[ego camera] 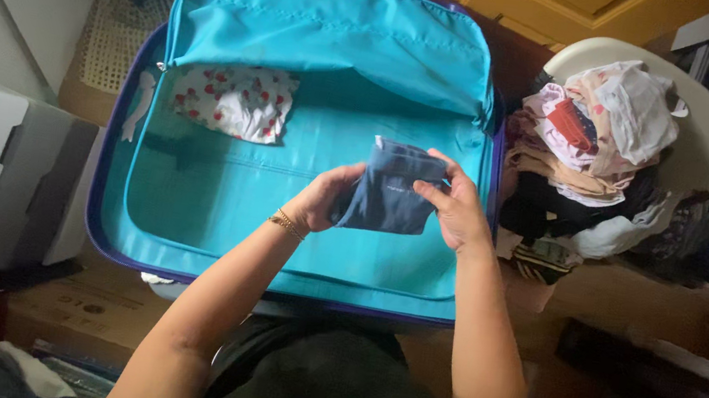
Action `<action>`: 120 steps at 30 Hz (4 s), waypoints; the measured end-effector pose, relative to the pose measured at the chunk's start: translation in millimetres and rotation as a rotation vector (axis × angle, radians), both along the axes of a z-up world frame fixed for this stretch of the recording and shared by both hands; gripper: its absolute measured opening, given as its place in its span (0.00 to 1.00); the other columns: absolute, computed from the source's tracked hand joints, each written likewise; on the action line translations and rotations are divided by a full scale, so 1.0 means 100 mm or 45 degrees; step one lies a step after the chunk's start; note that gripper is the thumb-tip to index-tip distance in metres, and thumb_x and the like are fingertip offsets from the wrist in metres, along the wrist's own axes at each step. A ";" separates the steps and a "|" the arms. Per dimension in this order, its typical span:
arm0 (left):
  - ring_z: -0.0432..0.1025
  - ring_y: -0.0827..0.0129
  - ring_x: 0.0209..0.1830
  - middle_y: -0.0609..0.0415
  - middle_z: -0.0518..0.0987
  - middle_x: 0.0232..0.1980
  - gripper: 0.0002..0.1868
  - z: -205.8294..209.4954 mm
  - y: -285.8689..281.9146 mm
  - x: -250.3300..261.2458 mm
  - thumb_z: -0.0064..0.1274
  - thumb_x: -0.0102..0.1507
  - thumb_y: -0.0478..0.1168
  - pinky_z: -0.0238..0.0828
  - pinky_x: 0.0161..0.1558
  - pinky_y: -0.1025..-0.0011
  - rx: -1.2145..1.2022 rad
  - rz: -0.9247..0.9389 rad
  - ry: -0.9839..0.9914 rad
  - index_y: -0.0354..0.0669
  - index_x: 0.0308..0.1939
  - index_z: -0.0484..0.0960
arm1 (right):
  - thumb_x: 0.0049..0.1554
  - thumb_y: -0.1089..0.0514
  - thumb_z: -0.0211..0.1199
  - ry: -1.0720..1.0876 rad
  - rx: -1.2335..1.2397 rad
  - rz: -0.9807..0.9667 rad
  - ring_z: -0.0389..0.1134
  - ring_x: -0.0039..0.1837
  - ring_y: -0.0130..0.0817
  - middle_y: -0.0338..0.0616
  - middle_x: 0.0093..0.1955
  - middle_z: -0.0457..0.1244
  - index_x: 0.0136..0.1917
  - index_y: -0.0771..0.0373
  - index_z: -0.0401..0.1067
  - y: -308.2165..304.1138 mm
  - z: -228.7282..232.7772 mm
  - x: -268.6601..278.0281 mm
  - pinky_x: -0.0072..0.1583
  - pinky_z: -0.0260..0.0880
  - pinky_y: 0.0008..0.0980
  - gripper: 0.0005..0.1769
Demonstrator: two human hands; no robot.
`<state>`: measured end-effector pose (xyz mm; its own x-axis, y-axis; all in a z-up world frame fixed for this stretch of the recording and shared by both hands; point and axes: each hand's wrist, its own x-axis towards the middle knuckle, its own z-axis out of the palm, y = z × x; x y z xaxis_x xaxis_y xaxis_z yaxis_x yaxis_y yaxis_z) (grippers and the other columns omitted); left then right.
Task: The person empties clothing from a suitcase by hand and then folds and packs different items of clothing back into the compartments of the suitcase.
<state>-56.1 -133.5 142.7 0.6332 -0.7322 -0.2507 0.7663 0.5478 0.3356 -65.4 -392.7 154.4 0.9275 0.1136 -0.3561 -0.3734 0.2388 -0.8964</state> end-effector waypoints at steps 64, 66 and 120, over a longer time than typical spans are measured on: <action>0.72 0.61 0.61 0.49 0.76 0.64 0.34 -1.75 -1.41 1.42 0.60 0.63 0.34 0.70 0.61 0.61 0.992 0.200 -0.773 0.38 0.71 0.63 | 0.55 0.51 0.70 0.235 -0.566 -0.445 0.66 0.62 0.36 0.49 0.76 0.54 0.82 0.54 0.45 -0.08 -1.12 -0.32 0.59 0.68 0.35 0.50; 0.68 0.53 0.64 0.44 0.73 0.66 0.35 -1.65 -1.47 1.37 0.59 0.64 0.42 0.66 0.63 0.56 1.713 0.073 -0.962 0.36 0.71 0.62 | 0.56 0.54 0.68 0.070 -0.559 -0.375 0.67 0.62 0.34 0.49 0.76 0.54 0.82 0.55 0.46 -0.12 -0.87 -0.48 0.57 0.70 0.32 0.47; 0.71 0.53 0.59 0.48 0.80 0.55 0.21 -0.46 -1.31 0.27 0.53 0.66 0.47 0.64 0.60 0.55 1.990 0.048 -1.988 0.43 0.60 0.78 | 0.49 0.52 0.75 -0.546 -1.979 -0.508 0.57 0.68 0.51 0.57 0.68 0.59 0.70 0.60 0.68 -3.00 -0.18 1.49 0.67 0.57 0.56 0.37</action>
<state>-28.8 -264.4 96.6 0.8599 -0.4963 0.1191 -0.4733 -0.6879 0.5502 83.8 -692.9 136.1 0.8632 -0.3354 0.3773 -0.1917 -0.9092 -0.3697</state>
